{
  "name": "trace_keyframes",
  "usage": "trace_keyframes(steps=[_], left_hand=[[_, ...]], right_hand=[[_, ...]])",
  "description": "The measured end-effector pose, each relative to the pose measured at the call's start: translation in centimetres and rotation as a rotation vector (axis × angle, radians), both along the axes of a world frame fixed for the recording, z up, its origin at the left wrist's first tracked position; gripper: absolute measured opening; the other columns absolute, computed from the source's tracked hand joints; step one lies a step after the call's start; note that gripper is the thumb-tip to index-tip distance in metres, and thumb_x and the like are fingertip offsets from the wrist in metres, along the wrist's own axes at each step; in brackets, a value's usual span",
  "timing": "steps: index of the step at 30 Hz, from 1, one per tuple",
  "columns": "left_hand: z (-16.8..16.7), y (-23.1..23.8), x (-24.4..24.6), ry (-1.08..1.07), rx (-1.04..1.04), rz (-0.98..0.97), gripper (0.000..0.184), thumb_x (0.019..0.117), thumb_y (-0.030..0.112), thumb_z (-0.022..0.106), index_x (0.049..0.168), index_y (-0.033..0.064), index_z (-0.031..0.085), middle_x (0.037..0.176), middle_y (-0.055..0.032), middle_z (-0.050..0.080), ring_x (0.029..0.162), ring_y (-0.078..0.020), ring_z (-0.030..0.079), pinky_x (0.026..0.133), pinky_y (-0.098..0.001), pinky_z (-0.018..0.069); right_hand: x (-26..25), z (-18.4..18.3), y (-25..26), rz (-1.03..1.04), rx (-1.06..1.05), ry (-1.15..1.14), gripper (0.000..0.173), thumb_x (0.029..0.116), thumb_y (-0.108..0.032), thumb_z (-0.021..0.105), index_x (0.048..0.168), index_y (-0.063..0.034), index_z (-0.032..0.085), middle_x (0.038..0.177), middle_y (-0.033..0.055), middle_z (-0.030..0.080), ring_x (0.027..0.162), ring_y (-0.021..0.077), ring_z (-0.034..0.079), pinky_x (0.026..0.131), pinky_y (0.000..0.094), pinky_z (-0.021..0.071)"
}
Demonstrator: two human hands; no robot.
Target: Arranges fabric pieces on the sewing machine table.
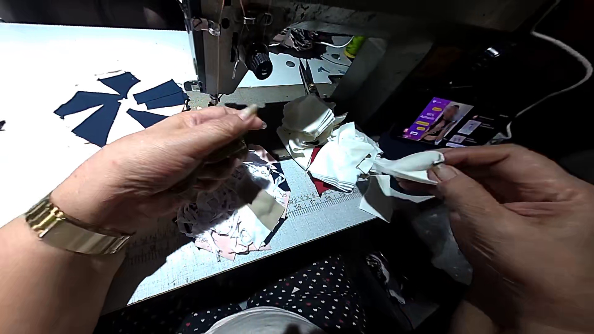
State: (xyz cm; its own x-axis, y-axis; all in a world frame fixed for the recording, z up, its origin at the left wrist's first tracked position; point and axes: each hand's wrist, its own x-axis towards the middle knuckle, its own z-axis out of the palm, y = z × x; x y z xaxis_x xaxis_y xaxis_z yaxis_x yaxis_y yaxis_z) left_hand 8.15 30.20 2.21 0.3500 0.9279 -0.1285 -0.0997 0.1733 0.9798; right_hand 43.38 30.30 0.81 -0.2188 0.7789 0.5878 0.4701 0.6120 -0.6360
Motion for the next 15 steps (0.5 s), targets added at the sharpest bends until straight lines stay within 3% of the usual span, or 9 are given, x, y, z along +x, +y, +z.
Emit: trace_keyframes(steps=[6, 10, 12, 15], left_hand=[[0.2, -0.8, 0.9, 0.193, 0.150, -0.096, 0.031, 0.1027, 0.033, 0.062, 0.128, 0.0157, 0.065, 0.074, 0.0051, 0.059, 0.050, 0.0016, 0.044, 0.043, -0.0120, 0.0356], [0.3, -1.0, 1.3, 0.208, 0.159, -0.230, 0.033, 0.1041, 0.034, 0.059, 0.128, 0.0123, 0.068, 0.087, 0.0048, 0.068, 0.064, 0.0028, 0.057, 0.055, -0.0127, 0.0465], [0.2, -1.0, 1.2, 0.142, 0.141, -0.309, 0.030, 0.1064, 0.029, 0.054, 0.126, 0.0111, 0.068, 0.094, 0.0053, 0.070, 0.067, 0.0047, 0.056, 0.055, -0.0115, 0.0452], [0.0, -1.1, 1.2, 0.004, 0.011, -0.402, 0.023, 0.1079, 0.022, 0.051, 0.119, 0.0092, 0.066, 0.076, 0.0043, 0.062, 0.053, 0.0035, 0.050, 0.044, -0.0117, 0.0405]], right_hand=[[-4.1, 1.1, -0.4, 0.325, -0.022, 0.091, 0.021, 0.0980, -0.015, 0.065, 0.119, -0.0101, 0.067, 0.114, -0.0019, 0.071, 0.099, 0.0107, 0.070, 0.086, 0.0255, 0.0611], [-6.4, 1.6, -0.6, 0.431, -0.027, 0.127, 0.019, 0.0960, -0.013, 0.068, 0.115, -0.0089, 0.069, 0.111, -0.0004, 0.072, 0.098, 0.0123, 0.071, 0.085, 0.0263, 0.0617], [-7.2, 1.5, -0.6, 0.456, -0.045, 0.142, 0.019, 0.0965, -0.013, 0.067, 0.115, -0.0087, 0.069, 0.110, -0.0009, 0.072, 0.096, 0.0110, 0.071, 0.083, 0.0249, 0.0619], [-7.9, 1.2, -0.5, 0.466, -0.096, 0.194, 0.018, 0.0973, -0.012, 0.066, 0.115, -0.0090, 0.068, 0.108, -0.0017, 0.072, 0.091, 0.0090, 0.070, 0.079, 0.0233, 0.0614]])
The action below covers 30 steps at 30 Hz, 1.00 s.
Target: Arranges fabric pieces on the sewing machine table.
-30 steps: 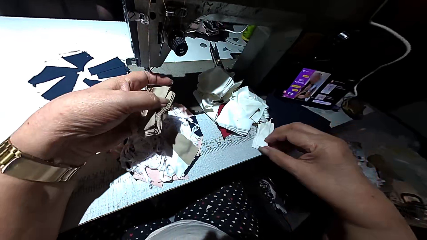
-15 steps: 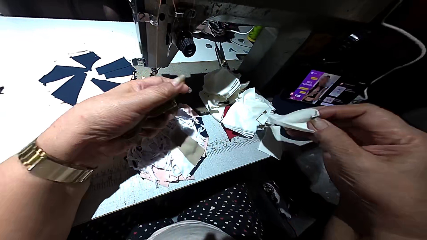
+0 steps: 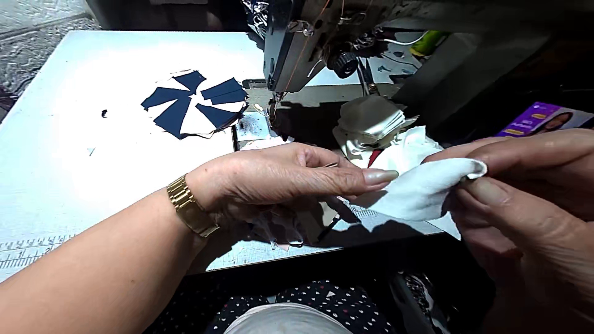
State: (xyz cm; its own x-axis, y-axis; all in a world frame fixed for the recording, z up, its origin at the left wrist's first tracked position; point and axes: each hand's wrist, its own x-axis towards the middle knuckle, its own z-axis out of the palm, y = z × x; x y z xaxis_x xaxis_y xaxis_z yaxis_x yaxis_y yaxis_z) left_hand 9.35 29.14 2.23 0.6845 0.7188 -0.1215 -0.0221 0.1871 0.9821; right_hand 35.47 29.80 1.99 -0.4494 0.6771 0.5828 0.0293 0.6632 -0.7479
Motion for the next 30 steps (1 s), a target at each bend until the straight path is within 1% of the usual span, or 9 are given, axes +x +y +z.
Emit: trace_keyframes(steps=[3, 7, 12, 14, 16, 20, 25, 27, 30], left_hand=[[-0.1, -0.1, 0.0, -0.071, -0.117, 0.005, 0.016, 0.1039, 0.008, 0.056, 0.118, 0.0101, 0.063, 0.087, 0.0012, 0.072, 0.056, 0.0033, 0.057, 0.046, -0.0118, 0.0447], [-0.1, 0.2, 0.1, -0.145, -0.082, 0.159, 0.023, 0.0992, -0.003, 0.057, 0.120, 0.0076, 0.058, 0.075, 0.0010, 0.061, 0.051, 0.0021, 0.048, 0.043, -0.0114, 0.0378], [-0.1, 0.3, 0.0, -0.139, -0.069, 0.205, 0.031, 0.1000, -0.001, 0.056, 0.130, 0.0067, 0.057, 0.086, -0.0019, 0.065, 0.052, 0.0011, 0.047, 0.044, -0.0121, 0.0374], [-0.1, 0.3, 0.1, -0.142, -0.066, 0.196, 0.026, 0.1022, 0.001, 0.054, 0.128, 0.0052, 0.059, 0.086, -0.0019, 0.066, 0.050, 0.0023, 0.043, 0.042, -0.0115, 0.0340], [-0.1, 0.4, 0.1, -0.104, -0.012, 0.250, 0.024, 0.1005, -0.001, 0.057, 0.124, 0.0040, 0.061, 0.080, -0.0006, 0.065, 0.050, 0.0016, 0.046, 0.042, -0.0118, 0.0361], [0.0, 0.8, -0.4, -0.032, 0.071, 0.327, 0.026, 0.0982, -0.004, 0.059, 0.123, 0.0028, 0.062, 0.087, -0.0023, 0.068, 0.056, 0.0005, 0.052, 0.046, -0.0120, 0.0400], [0.0, 0.6, -0.2, 0.053, 0.051, 0.291, 0.024, 0.1021, 0.011, 0.062, 0.126, 0.0062, 0.063, 0.090, -0.0027, 0.069, 0.051, 0.0008, 0.047, 0.042, -0.0128, 0.0359], [0.2, 0.3, -0.2, 0.048, 0.017, 0.178, 0.027, 0.1086, 0.023, 0.051, 0.129, 0.0095, 0.061, 0.088, 0.0017, 0.068, 0.049, 0.0038, 0.043, 0.041, -0.0113, 0.0342], [0.0, 0.1, -0.1, -0.055, -0.073, 0.032, 0.030, 0.1115, 0.030, 0.040, 0.109, 0.0115, 0.063, 0.067, 0.0056, 0.057, 0.045, 0.0033, 0.044, 0.038, -0.0118, 0.0361]], right_hand=[[-0.7, -0.3, 0.1, -0.015, -0.026, 0.037, 0.025, 0.0945, -0.009, 0.068, 0.119, -0.0091, 0.066, 0.106, -0.0033, 0.070, 0.088, 0.0069, 0.069, 0.078, 0.0212, 0.0607], [-1.1, -0.3, -0.1, -0.094, -0.095, 0.050, 0.038, 0.0904, -0.004, 0.068, 0.127, -0.0104, 0.061, 0.110, -0.0042, 0.068, 0.093, 0.0061, 0.069, 0.081, 0.0204, 0.0605], [-1.3, -0.7, 0.0, -0.150, -0.069, 0.026, 0.043, 0.0901, -0.003, 0.069, 0.131, -0.0099, 0.059, 0.115, -0.0030, 0.067, 0.097, 0.0070, 0.068, 0.083, 0.0208, 0.0601], [-1.4, -0.8, 0.0, -0.134, -0.036, 0.001, 0.044, 0.0900, -0.005, 0.070, 0.133, -0.0074, 0.058, 0.117, -0.0017, 0.066, 0.098, 0.0079, 0.068, 0.084, 0.0208, 0.0594], [-1.4, -1.0, 0.2, -0.126, 0.006, -0.015, 0.045, 0.0900, -0.005, 0.070, 0.133, -0.0049, 0.058, 0.119, -0.0001, 0.066, 0.099, 0.0093, 0.067, 0.086, 0.0224, 0.0586], [-1.4, -1.4, 0.2, -0.182, 0.024, -0.032, 0.041, 0.0918, -0.007, 0.070, 0.131, -0.0067, 0.059, 0.117, -0.0020, 0.066, 0.098, 0.0079, 0.067, 0.085, 0.0216, 0.0585], [-1.8, -1.0, 0.1, -0.110, -0.010, -0.001, 0.041, 0.0914, -0.004, 0.069, 0.131, -0.0014, 0.058, 0.115, 0.0010, 0.067, 0.096, 0.0097, 0.068, 0.085, 0.0228, 0.0594], [-2.3, -0.5, -0.1, -0.038, -0.027, 0.037, 0.039, 0.0920, -0.002, 0.068, 0.130, 0.0000, 0.059, 0.115, 0.0027, 0.068, 0.098, 0.0116, 0.069, 0.086, 0.0246, 0.0602], [-2.9, 0.0, -0.3, -0.008, -0.014, 0.051, 0.037, 0.0924, -0.003, 0.068, 0.129, 0.0011, 0.060, 0.112, 0.0033, 0.069, 0.097, 0.0127, 0.069, 0.085, 0.0258, 0.0607]])
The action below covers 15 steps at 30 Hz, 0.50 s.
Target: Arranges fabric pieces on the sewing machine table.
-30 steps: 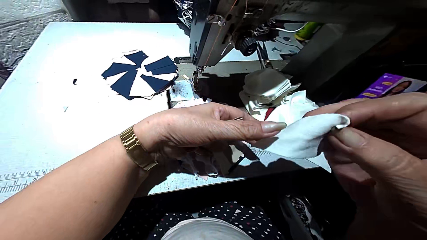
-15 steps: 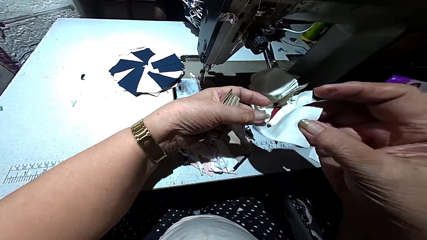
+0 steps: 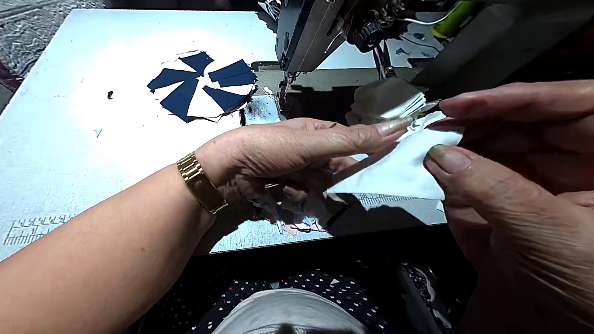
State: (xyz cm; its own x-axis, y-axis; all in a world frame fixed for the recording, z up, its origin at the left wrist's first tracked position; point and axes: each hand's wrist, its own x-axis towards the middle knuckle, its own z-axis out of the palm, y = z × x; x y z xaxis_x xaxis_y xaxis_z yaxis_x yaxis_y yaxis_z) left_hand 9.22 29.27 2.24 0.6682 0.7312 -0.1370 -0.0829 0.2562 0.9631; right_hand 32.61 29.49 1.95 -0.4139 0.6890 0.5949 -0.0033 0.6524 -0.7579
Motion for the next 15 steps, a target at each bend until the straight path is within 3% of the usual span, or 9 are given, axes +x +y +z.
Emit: trace_keyframes(steps=[1, 2, 5, 10, 11, 13, 15], left_hand=[[-0.1, 0.1, -0.1, -0.037, -0.012, -0.008, 0.024, 0.1102, 0.023, 0.043, 0.110, 0.0095, 0.064, 0.065, 0.0042, 0.056, 0.045, 0.0021, 0.044, 0.038, -0.0123, 0.0366], [-0.1, 0.2, -0.2, -0.068, -0.006, -0.001, 0.022, 0.1078, 0.014, 0.047, 0.120, 0.0067, 0.064, 0.067, 0.0024, 0.057, 0.046, 0.0015, 0.045, 0.039, -0.0122, 0.0378], [0.0, 0.4, -0.5, -0.045, 0.061, 0.091, 0.030, 0.1026, 0.002, 0.053, 0.132, 0.0037, 0.058, 0.066, 0.0021, 0.054, 0.047, 0.0011, 0.044, 0.041, -0.0121, 0.0368], [0.0, 0.7, -0.3, 0.202, 0.257, 0.276, 0.038, 0.0956, 0.003, 0.069, 0.131, 0.0048, 0.057, 0.081, -0.0034, 0.065, 0.052, -0.0025, 0.052, 0.044, -0.0138, 0.0406], [-0.3, 0.8, -0.2, 0.243, 0.314, 0.303, 0.037, 0.0946, 0.003, 0.070, 0.129, 0.0045, 0.058, 0.082, -0.0035, 0.065, 0.055, -0.0027, 0.054, 0.047, -0.0139, 0.0424], [-0.9, 1.1, -0.1, 0.316, 0.432, 0.337, 0.037, 0.0918, 0.002, 0.074, 0.126, 0.0031, 0.058, 0.087, -0.0046, 0.066, 0.067, -0.0039, 0.062, 0.062, -0.0155, 0.0535], [-1.5, 1.3, 0.1, 0.421, 0.577, 0.377, 0.039, 0.0886, 0.006, 0.078, 0.123, 0.0043, 0.060, 0.097, -0.0044, 0.067, 0.075, -0.0041, 0.064, 0.070, -0.0182, 0.0551]], right_hand=[[0.0, 0.0, 0.0, 0.004, 0.000, 0.008, 0.037, 0.0922, -0.002, 0.069, 0.128, 0.0017, 0.060, 0.111, 0.0038, 0.069, 0.096, 0.0130, 0.069, 0.085, 0.0258, 0.0608], [0.1, -0.1, 0.1, 0.004, -0.002, 0.013, 0.037, 0.0920, -0.002, 0.069, 0.128, 0.0020, 0.060, 0.111, 0.0043, 0.069, 0.096, 0.0133, 0.070, 0.085, 0.0259, 0.0608], [0.7, -0.9, 0.2, -0.025, -0.024, 0.031, 0.038, 0.0911, -0.001, 0.070, 0.128, 0.0016, 0.061, 0.111, 0.0047, 0.069, 0.095, 0.0135, 0.070, 0.083, 0.0257, 0.0611], [-0.4, -3.0, -1.3, -0.235, -0.119, -0.076, 0.027, 0.0916, -0.004, 0.070, 0.118, -0.0093, 0.065, 0.100, -0.0058, 0.067, 0.076, 0.0027, 0.065, 0.066, 0.0176, 0.0589], [-0.7, -3.4, -1.5, -0.275, -0.154, -0.104, 0.026, 0.0911, -0.005, 0.071, 0.116, -0.0099, 0.065, 0.097, -0.0058, 0.067, 0.071, 0.0027, 0.065, 0.061, 0.0180, 0.0592], [-1.3, -4.3, -1.7, -0.327, -0.203, -0.131, 0.024, 0.0897, -0.004, 0.071, 0.112, -0.0074, 0.065, 0.090, -0.0030, 0.068, 0.062, 0.0050, 0.066, 0.052, 0.0203, 0.0594], [-1.7, -4.8, -1.7, -0.359, -0.210, -0.175, 0.022, 0.0903, -0.005, 0.070, 0.111, -0.0067, 0.063, 0.086, -0.0033, 0.068, 0.060, 0.0039, 0.065, 0.051, 0.0194, 0.0585]])
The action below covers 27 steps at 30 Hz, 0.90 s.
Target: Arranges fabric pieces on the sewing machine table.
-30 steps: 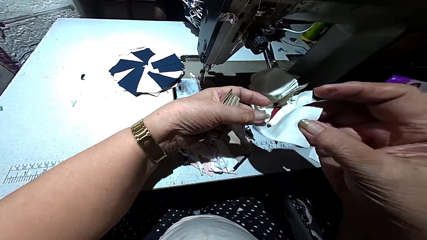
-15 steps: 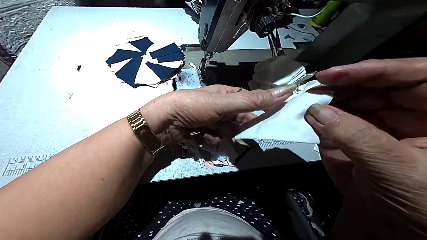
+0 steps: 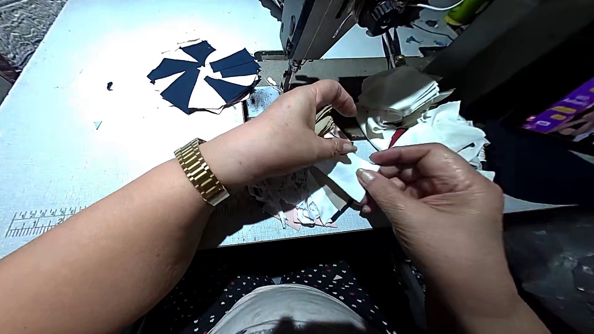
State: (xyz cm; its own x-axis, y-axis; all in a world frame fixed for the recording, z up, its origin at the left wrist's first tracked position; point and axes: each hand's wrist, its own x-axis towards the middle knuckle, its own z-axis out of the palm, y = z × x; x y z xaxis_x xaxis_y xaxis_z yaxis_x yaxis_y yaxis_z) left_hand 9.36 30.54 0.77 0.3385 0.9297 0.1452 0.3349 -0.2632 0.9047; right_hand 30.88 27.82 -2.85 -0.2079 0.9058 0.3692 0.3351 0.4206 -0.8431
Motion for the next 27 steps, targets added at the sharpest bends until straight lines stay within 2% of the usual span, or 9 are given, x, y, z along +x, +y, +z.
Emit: trace_keyframes(steps=[3, 11, 13, 16, 18, 21, 23, 25, 27], left_hand=[[-0.8, 0.1, 0.1, 0.169, 0.188, 0.056, 0.042, 0.0874, 0.014, 0.081, 0.125, 0.0073, 0.062, 0.112, -0.0040, 0.068, 0.083, -0.0045, 0.063, 0.076, -0.0208, 0.0531], [-1.4, 0.2, 0.4, 0.323, 0.295, 0.056, 0.055, 0.0857, 0.010, 0.081, 0.135, 0.0096, 0.057, 0.098, -0.0029, 0.070, 0.077, -0.0073, 0.064, 0.070, -0.0241, 0.0539], [-1.2, 0.2, 0.4, 0.377, 0.334, 0.078, 0.060, 0.0845, 0.013, 0.082, 0.139, 0.0104, 0.056, 0.096, -0.0036, 0.067, 0.082, -0.0115, 0.062, 0.074, -0.0294, 0.0536], [-1.2, 0.2, -0.2, 0.299, 0.376, 0.146, 0.056, 0.0871, 0.021, 0.080, 0.136, 0.0071, 0.059, 0.112, -0.0092, 0.067, 0.094, -0.0142, 0.064, 0.086, -0.0343, 0.0546], [-0.4, 0.0, -0.2, 0.175, 0.240, 0.179, 0.046, 0.0957, 0.031, 0.070, 0.135, 0.0111, 0.058, 0.117, -0.0024, 0.067, 0.094, -0.0057, 0.064, 0.084, -0.0268, 0.0550], [0.9, -0.6, 0.0, -0.207, -0.176, 0.165, 0.030, 0.1065, 0.039, 0.050, 0.129, 0.0213, 0.060, 0.091, 0.0041, 0.066, 0.064, -0.0019, 0.057, 0.054, -0.0164, 0.0463], [0.9, -0.5, -0.5, -0.470, -0.380, 0.161, 0.038, 0.1041, 0.041, 0.042, 0.126, 0.0197, 0.064, 0.092, -0.0016, 0.067, 0.068, -0.0072, 0.062, 0.055, -0.0204, 0.0513], [1.0, -0.5, -1.1, -0.529, -0.431, 0.130, 0.043, 0.1068, 0.030, 0.033, 0.142, 0.0189, 0.056, 0.115, -0.0064, 0.068, 0.092, -0.0126, 0.067, 0.073, -0.0268, 0.0565], [1.6, -0.7, -0.7, -0.514, -0.488, 0.166, 0.046, 0.1050, 0.017, 0.034, 0.149, 0.0211, 0.047, 0.121, -0.0072, 0.066, 0.097, -0.0132, 0.068, 0.076, -0.0284, 0.0577]], right_hand=[[-0.2, -0.3, 0.3, -0.028, 0.025, -0.077, 0.022, 0.0902, -0.006, 0.070, 0.110, -0.0068, 0.061, 0.084, -0.0035, 0.067, 0.061, 0.0024, 0.065, 0.053, 0.0181, 0.0579], [-0.2, -0.7, 0.9, -0.087, 0.201, -0.339, 0.023, 0.0907, -0.015, 0.071, 0.109, -0.0068, 0.061, 0.083, -0.0019, 0.061, 0.064, -0.0012, 0.056, 0.056, 0.0133, 0.0467], [0.0, -0.6, 1.0, -0.088, 0.220, -0.366, 0.026, 0.0909, -0.014, 0.072, 0.112, -0.0047, 0.059, 0.087, 0.0010, 0.059, 0.066, 0.0017, 0.055, 0.058, 0.0156, 0.0468], [0.1, -0.3, 0.7, -0.057, 0.276, -0.378, 0.022, 0.0930, -0.013, 0.069, 0.111, -0.0015, 0.064, 0.093, 0.0072, 0.062, 0.071, 0.0089, 0.061, 0.062, 0.0242, 0.0548], [0.2, -0.3, 0.5, -0.014, 0.334, -0.396, 0.016, 0.0943, -0.012, 0.066, 0.106, -0.0026, 0.071, 0.094, 0.0068, 0.062, 0.075, 0.0105, 0.061, 0.064, 0.0256, 0.0551], [0.0, -0.9, 0.6, 0.045, 0.322, -0.456, 0.016, 0.0970, -0.016, 0.065, 0.105, -0.0081, 0.076, 0.095, 0.0033, 0.061, 0.078, 0.0104, 0.062, 0.065, 0.0253, 0.0563], [0.2, -1.1, 0.8, 0.059, 0.306, -0.469, 0.016, 0.0975, -0.017, 0.065, 0.105, -0.0093, 0.077, 0.096, 0.0025, 0.062, 0.078, 0.0098, 0.062, 0.065, 0.0249, 0.0569], [0.5, -0.9, 0.7, 0.082, 0.245, -0.455, 0.019, 0.0983, -0.020, 0.066, 0.110, -0.0105, 0.077, 0.097, 0.0005, 0.061, 0.080, 0.0069, 0.061, 0.068, 0.0216, 0.0563], [0.8, -0.7, 0.8, 0.105, 0.187, -0.375, 0.020, 0.0983, -0.019, 0.066, 0.113, -0.0110, 0.077, 0.096, -0.0008, 0.060, 0.079, 0.0038, 0.060, 0.067, 0.0179, 0.0549]])
